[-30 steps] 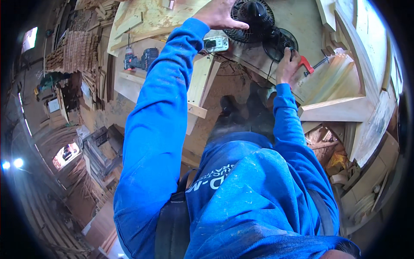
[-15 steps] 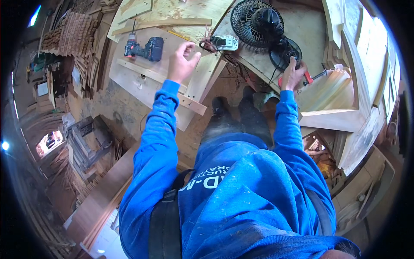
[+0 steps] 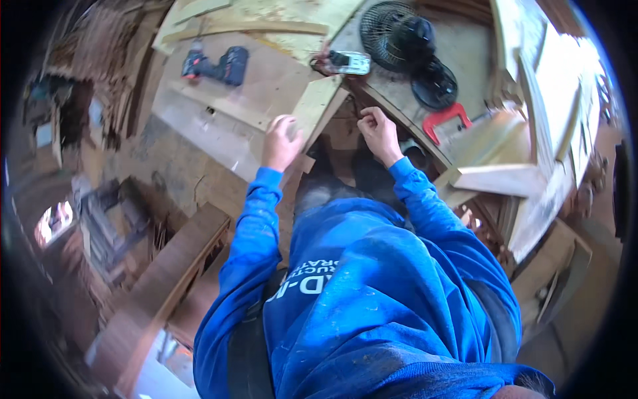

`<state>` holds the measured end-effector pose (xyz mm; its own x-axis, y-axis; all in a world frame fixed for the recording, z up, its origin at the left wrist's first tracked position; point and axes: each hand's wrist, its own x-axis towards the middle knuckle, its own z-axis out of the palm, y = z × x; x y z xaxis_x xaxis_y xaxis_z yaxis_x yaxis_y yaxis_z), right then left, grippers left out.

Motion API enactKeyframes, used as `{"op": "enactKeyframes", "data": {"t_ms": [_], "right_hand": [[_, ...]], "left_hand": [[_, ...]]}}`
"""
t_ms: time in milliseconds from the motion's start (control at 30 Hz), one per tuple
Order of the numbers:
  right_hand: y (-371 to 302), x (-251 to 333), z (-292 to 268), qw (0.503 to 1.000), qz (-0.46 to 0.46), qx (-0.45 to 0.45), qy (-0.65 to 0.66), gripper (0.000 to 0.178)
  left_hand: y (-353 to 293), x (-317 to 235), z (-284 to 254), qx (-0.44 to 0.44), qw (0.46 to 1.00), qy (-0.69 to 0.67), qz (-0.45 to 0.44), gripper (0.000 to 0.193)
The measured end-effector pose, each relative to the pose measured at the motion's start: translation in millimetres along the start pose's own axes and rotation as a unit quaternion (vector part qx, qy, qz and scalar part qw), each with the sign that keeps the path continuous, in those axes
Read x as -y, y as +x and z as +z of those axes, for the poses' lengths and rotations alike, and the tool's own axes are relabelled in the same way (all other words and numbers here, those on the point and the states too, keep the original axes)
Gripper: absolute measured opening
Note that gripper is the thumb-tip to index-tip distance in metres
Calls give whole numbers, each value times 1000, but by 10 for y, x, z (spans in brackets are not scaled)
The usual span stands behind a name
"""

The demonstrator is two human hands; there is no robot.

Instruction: Assembling wooden furniture components using a power drill.

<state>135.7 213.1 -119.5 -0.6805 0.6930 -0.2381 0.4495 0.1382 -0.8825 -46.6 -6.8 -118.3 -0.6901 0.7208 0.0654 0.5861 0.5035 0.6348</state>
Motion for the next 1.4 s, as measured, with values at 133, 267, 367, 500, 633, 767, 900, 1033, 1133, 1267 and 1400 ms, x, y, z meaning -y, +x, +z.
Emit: {"op": "enactKeyframes", "data": {"t_ms": [133, 267, 367, 500, 633, 767, 900, 1033, 1133, 1267, 1400], "right_hand": [[36, -804, -610, 957, 3, -257, -136, 14], [-73, -841, -978, 950, 58, -252, -176, 13], [-92, -892, -1102, 956, 55, -214, -192, 16], [120, -899, -1216, 958, 32, -220, -181, 19], [197, -211, -530, 970, -26, -55, -237, 23], [68, 338, 465, 956, -185, 159, -162, 22], [-3, 486, 1031, 913, -176, 302, -210, 33], [115, 629, 1160, 827, -317, 366, -286, 46], [171, 770, 1180, 812, -278, 406, -314, 52], [188, 678, 1215, 785, -293, 413, -357, 59], [205, 705, 1259, 765, -321, 411, -379, 61]], "left_hand": [[-136, 108, -362, -14, 1000, 0, -22, 29], [-301, 141, -652, -35, 998, -26, -56, 17], [-480, 26, -832, 35, 992, -78, -91, 9], [-773, 216, -897, 18, 993, -108, -37, 11], [-993, 201, -1038, 6, 994, -96, -57, 17], [-1176, 261, -1029, 9, 993, -113, -35, 18], [-1299, 317, -1008, 9, 991, -120, -53, 18], [-1391, 366, -950, 32, 989, -125, -77, 18], [-1445, 417, -919, 32, 988, -128, -84, 19], [-1481, 457, -871, 28, 986, -132, -97, 20], [-1516, 500, -869, 10, 985, -133, -105, 20]]}}
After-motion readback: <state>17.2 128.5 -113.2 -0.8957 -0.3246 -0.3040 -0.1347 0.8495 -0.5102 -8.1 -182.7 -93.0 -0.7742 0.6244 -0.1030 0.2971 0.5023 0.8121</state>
